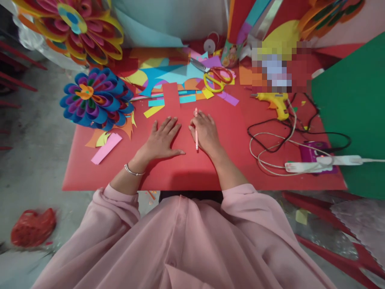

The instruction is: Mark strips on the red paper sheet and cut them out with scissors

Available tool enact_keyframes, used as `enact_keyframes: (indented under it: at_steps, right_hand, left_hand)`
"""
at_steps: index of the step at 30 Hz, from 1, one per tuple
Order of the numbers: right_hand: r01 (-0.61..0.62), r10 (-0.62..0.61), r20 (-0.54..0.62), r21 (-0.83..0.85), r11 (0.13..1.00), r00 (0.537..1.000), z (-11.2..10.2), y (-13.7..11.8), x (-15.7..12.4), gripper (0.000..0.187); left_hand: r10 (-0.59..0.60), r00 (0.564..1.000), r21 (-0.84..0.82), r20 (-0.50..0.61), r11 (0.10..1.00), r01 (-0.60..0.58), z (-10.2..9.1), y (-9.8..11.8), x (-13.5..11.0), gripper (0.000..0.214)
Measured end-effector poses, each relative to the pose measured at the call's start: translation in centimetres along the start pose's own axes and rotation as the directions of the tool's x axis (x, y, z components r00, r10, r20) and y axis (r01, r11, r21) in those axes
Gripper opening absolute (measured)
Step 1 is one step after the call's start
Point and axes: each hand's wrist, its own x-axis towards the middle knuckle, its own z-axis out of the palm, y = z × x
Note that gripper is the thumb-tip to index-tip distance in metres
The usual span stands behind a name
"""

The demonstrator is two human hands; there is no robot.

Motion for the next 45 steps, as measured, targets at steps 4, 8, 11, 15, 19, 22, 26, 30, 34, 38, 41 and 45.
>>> enact_keyframes:
  at_steps: [4,8,11,15,19,22,26,30,34,38,41,45]
  right_hand:
    - [0.017,-0.017,-0.024,-0.01,1.0,1.0,0.3,0.3,0.1,0.014]
    - [0.024,-0.024,-0.037,-0.017,1.0,0.999,0.4,0.3,0.0,0.013]
    - [0.033,-0.034,-0.045,-0.018,0.999,0.998,0.4,0.3,0.0,0.014]
    - [0.04,-0.041,-0.052,-0.022,0.999,0.998,0.4,0.3,-0.1,0.013]
    - [0.049,-0.051,-0.05,-0.034,0.998,0.997,0.3,0.2,0.0,0.011]
    - [0.048,-0.05,-0.047,-0.032,0.998,0.998,0.2,0.2,0.0,0.011]
    - [0.041,-0.042,-0.053,-0.021,0.999,0.998,0.3,0.2,0.0,0.011]
    - [0.046,-0.047,-0.058,-0.018,0.999,0.997,0.5,0.3,0.0,0.01]
    - [0.041,-0.041,-0.06,-0.014,0.999,0.997,0.5,0.4,0.0,0.009]
    - [0.025,-0.025,-0.049,-0.009,1.0,0.998,0.5,0.3,0.0,0.008]
    - [0.019,-0.019,-0.046,-0.01,1.0,0.999,0.6,0.3,0.0,0.008]
    - [0.027,-0.028,-0.064,-0.009,1.0,0.998,0.8,0.4,-0.1,0.008]
  left_hand:
    - [-0.014,1.0,0.025,-0.002,1.0,0.014,0.0,0.1,0.0,0.117]
    - [-0.023,1.0,0.041,0.007,0.999,0.023,-0.1,0.3,0.0,0.119]
    - [-0.025,1.0,0.042,0.018,0.999,0.025,-0.3,0.4,-0.1,0.119]
    - [-0.023,0.999,0.039,0.025,0.999,0.022,-0.5,0.4,0.0,0.119]
    - [-0.025,0.999,0.048,0.024,0.999,0.024,-0.5,0.4,0.0,0.12]
    - [-0.024,0.999,0.049,0.026,0.999,0.023,-0.4,0.4,0.0,0.12]
    - [-0.025,0.999,0.05,0.038,0.999,0.023,-0.4,0.4,0.0,0.12]
    - [-0.027,0.999,0.051,0.04,0.998,0.025,-0.5,0.4,0.0,0.119]
    - [-0.037,0.998,0.061,0.05,0.998,0.034,-0.6,0.5,0.0,0.119]
    - [-0.041,0.997,0.07,0.062,0.997,0.037,-0.8,0.7,0.0,0.12]
    - [-0.042,0.997,0.071,0.062,0.997,0.038,-0.9,0.8,0.0,0.119]
    - [-0.05,0.996,0.076,0.069,0.996,0.045,-1.0,0.9,0.0,0.118]
